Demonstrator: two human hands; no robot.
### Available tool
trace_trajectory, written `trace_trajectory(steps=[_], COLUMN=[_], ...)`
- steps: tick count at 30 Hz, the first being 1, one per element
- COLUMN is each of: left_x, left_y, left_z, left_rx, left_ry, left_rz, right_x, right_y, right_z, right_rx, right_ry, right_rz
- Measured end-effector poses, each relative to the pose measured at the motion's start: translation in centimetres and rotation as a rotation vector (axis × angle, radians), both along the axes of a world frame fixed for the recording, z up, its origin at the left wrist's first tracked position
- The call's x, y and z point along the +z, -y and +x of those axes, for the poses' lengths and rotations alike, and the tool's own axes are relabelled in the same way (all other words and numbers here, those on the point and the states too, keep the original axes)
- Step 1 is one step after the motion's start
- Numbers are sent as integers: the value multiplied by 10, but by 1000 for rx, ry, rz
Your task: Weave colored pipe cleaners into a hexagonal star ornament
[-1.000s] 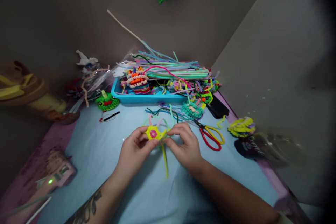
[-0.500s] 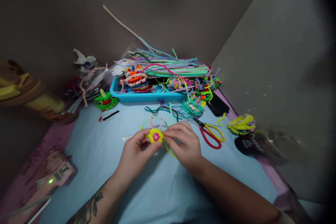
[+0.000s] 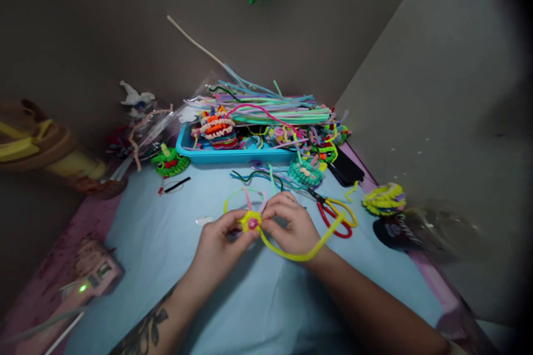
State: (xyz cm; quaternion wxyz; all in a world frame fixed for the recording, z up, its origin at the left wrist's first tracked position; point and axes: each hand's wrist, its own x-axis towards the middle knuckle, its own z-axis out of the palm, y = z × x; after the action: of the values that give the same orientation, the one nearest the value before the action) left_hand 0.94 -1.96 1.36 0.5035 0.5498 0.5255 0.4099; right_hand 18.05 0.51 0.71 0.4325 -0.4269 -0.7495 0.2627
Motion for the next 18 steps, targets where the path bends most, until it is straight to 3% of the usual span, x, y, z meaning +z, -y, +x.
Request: trace_trajectory(steps=[7, 14, 18], left_x=[-2, 0, 0], left_y=[-9, -12, -11], left_z=[-6, -8, -6], left_rx=[112, 151, 170], left_ry=[320, 341, 297], left_rz=[-176, -163, -176], right_x=[-4, -4, -1], right_y=[1, 9, 11], right_z=[-1, -10, -12], right_rx=[-17, -25, 55], right_ry=[-143, -116, -92], right_rz=[-103, 176, 227])
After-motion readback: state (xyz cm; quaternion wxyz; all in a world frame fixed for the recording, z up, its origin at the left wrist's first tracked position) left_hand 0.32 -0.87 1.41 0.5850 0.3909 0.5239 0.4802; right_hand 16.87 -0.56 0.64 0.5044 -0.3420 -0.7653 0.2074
